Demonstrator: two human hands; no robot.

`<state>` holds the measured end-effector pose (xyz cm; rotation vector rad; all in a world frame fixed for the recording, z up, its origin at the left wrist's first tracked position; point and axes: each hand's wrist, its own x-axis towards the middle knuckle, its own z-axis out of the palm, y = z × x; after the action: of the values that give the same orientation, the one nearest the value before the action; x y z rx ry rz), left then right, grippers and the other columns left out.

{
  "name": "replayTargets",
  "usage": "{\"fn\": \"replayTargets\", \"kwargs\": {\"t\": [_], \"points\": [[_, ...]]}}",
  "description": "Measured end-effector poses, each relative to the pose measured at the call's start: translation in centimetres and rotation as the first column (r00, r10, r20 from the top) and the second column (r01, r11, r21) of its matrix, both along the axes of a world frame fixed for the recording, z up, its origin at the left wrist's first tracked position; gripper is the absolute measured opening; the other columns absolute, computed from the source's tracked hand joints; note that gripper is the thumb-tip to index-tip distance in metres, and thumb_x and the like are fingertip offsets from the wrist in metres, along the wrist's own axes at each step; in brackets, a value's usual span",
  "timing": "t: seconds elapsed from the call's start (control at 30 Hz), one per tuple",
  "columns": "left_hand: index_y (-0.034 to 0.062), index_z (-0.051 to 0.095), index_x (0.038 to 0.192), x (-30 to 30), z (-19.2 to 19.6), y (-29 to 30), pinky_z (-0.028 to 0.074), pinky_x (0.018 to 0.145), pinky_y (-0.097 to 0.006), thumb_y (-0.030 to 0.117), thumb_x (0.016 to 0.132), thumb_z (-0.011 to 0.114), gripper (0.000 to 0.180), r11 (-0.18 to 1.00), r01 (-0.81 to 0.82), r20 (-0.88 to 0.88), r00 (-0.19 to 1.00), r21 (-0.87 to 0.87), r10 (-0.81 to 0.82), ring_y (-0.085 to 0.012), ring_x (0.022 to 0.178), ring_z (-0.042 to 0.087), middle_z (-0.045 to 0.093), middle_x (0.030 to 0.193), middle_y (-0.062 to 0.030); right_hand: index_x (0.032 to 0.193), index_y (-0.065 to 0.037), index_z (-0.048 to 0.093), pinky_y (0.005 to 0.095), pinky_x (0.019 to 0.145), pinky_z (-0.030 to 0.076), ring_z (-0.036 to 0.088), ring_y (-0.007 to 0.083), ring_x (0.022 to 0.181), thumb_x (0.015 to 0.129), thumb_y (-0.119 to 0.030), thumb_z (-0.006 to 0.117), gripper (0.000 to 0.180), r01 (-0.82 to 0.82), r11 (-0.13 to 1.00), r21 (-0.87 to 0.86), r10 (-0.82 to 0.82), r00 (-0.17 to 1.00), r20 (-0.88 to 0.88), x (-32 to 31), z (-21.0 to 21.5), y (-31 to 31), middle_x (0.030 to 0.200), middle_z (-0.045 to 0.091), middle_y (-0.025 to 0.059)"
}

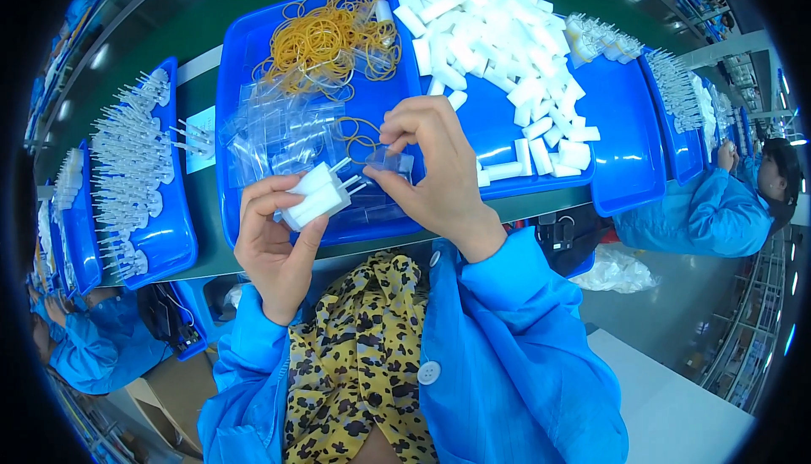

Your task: The person assembles filter units by fitting white foam cylinders onto plastic prongs, sliding clear plastic covers over the cylinders, securing the assembled unit with a rubber band, and placing it onto a tray.

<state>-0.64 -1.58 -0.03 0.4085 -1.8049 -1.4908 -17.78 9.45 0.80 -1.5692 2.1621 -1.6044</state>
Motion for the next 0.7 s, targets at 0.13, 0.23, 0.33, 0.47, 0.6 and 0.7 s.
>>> {"fn": "replayTargets", "kwargs": {"t": [0.13,0.23,0.33,0.47,0.6,0.7], "points": [[-0.0004,0.060,0.105,0.0,0.2,0.0,0.054,0.084,-0.031,-0.008,0.077,0.070,0.030,1.000,-0.004,-0.002,1.000,-0.003,0.004,-0.0229,0.108,0.057,0.050,0.117,-0.0130,0.087,-0.006,0.060,0.0299,0.069,0.050,0.058,0.0196,0.086,0.062,0.002,0.081,0.033,0.015,0.998,-0.059,-0.022,0.994,-0.111,-0.1,0.1,0.1,0.101,0.054,0.0085],[-0.0001,0.063,0.106,0.1,0.5,0.0,0.053,0.084,-0.031,-0.008,0.076,0.070,0.031,0.999,-0.006,0.074,0.997,-0.054,0.010,-0.0228,0.108,0.057,0.051,0.116,-0.0123,0.085,-0.006,0.062,0.0286,0.068,0.049,0.058,0.0192,0.087,0.063,0.000,0.081,0.029,0.016,0.996,-0.088,-0.023,0.996,-0.081,0.1,0.7,0.2,0.098,0.055,0.0075],[0.0004,0.065,0.106,0.1,0.3,0.2,0.053,0.084,-0.031,-0.007,0.077,0.070,0.031,0.997,0.003,0.035,0.999,-0.074,-0.001,-0.0227,0.108,0.057,0.051,0.114,-0.0117,0.090,-0.007,0.067,0.0264,0.067,0.047,0.056,0.0177,0.085,0.064,-0.002,0.081,0.029,0.026,0.993,-0.113,-0.037,0.994,-0.100,0.4,0.7,0.5,0.093,0.053,0.0054],[-0.0001,0.064,0.106,0.4,0.3,0.2,0.053,0.084,-0.031,-0.006,0.078,0.069,0.028,0.997,-0.012,0.025,1.000,-0.082,0.014,-0.0235,0.109,0.056,0.051,0.115,-0.0122,0.094,-0.008,0.071,0.0251,0.066,0.045,0.055,0.0161,0.080,0.064,-0.004,0.081,0.032,0.121,0.992,0.040,-0.115,0.985,-0.126,0.8,1.4,1.6,0.090,0.050,0.0051],[-0.0011,0.059,0.107,0.2,0.2,0.5,0.053,0.085,-0.032,-0.002,0.085,0.064,0.023,1.000,0.008,-0.022,1.000,0.009,-0.007,-0.0250,0.111,0.056,0.048,0.117,-0.0134,0.110,-0.002,0.064,0.0245,0.068,0.045,0.055,0.0135,0.078,0.081,-0.004,0.067,0.030,0.047,0.994,-0.096,-0.011,0.937,0.349,2.2,1.9,2.3,0.094,0.048,0.0073],[-0.0005,0.055,0.108,-0.1,-0.1,0.8,0.052,0.085,-0.032,0.001,0.089,0.061,0.020,0.998,0.036,-0.065,0.997,0.055,-0.032,-0.0250,0.111,0.055,0.046,0.119,-0.0140,0.118,0.004,0.056,0.0248,0.071,0.047,0.056,0.0130,0.080,0.093,-0.008,0.050,0.028,-0.072,0.957,-0.282,0.191,0.888,0.419,2.7,1.5,2.4,0.101,0.048,0.0089]]}}
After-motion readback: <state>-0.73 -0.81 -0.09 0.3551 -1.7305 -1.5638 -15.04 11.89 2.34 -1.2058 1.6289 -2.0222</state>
